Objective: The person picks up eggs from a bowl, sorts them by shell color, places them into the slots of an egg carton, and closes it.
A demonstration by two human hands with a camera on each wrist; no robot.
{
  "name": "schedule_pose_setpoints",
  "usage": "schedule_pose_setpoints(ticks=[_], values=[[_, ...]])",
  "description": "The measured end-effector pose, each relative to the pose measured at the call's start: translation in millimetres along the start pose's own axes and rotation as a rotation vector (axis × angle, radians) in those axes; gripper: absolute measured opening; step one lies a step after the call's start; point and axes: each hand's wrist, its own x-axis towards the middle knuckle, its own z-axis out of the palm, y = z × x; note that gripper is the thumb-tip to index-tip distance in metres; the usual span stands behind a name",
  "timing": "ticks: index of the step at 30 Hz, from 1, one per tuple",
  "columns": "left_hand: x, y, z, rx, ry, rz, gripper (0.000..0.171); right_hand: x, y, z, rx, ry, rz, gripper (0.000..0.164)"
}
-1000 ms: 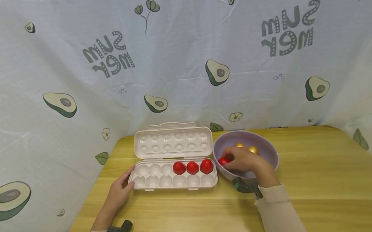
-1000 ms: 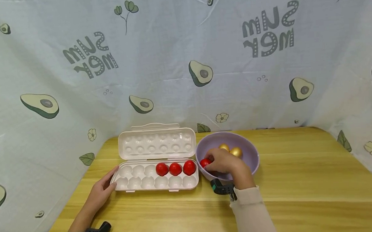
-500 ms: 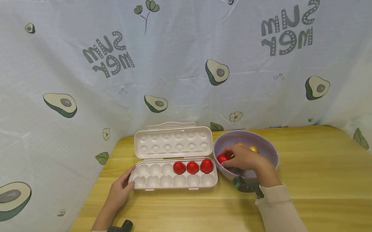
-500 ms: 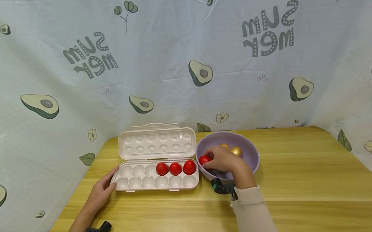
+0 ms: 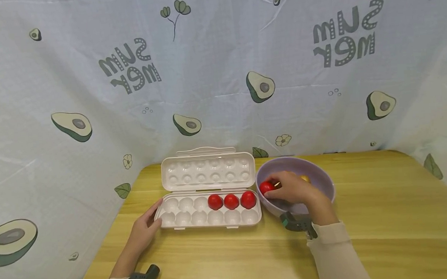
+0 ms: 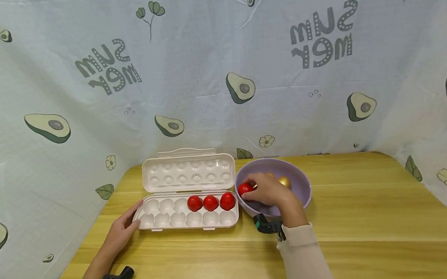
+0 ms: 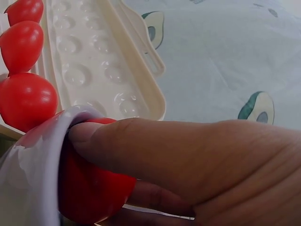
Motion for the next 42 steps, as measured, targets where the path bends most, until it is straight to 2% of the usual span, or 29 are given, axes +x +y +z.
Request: schedule_pose_setpoints(ticks=[3, 6, 20, 33, 42], values=[[4.4, -16.3, 2.4, -0.006, 0.0, 0.0, 0.055, 0.2, -1.4, -0.7, -0.014, 0.007, 0.004, 0.016], [5.4, -20.9, 2.9, -0.001, 0.005, 0.009, 0.055, 0.0, -3.1, -1.9, -0.02, 0.014, -0.001, 0.015], [6.2, -24.5, 3.3, 0.002, 0.016, 0.026, 0.055, 1.5, -11.0, -4.1, -0.032, 0.041, 0.047, 0.023], [5.9, -24.1, 3.4, 0.003, 0.012, 0.02, 0.055, 3.2, -18.6, -3.4, 0.026, 0.068, 0.011, 0.034], [6.1, -24.7, 3.6, 0.01, 0.012, 0.021, 0.055, 6.9, -24.7, 2.8, 0.044, 0.123, -0.057, 0.038]])
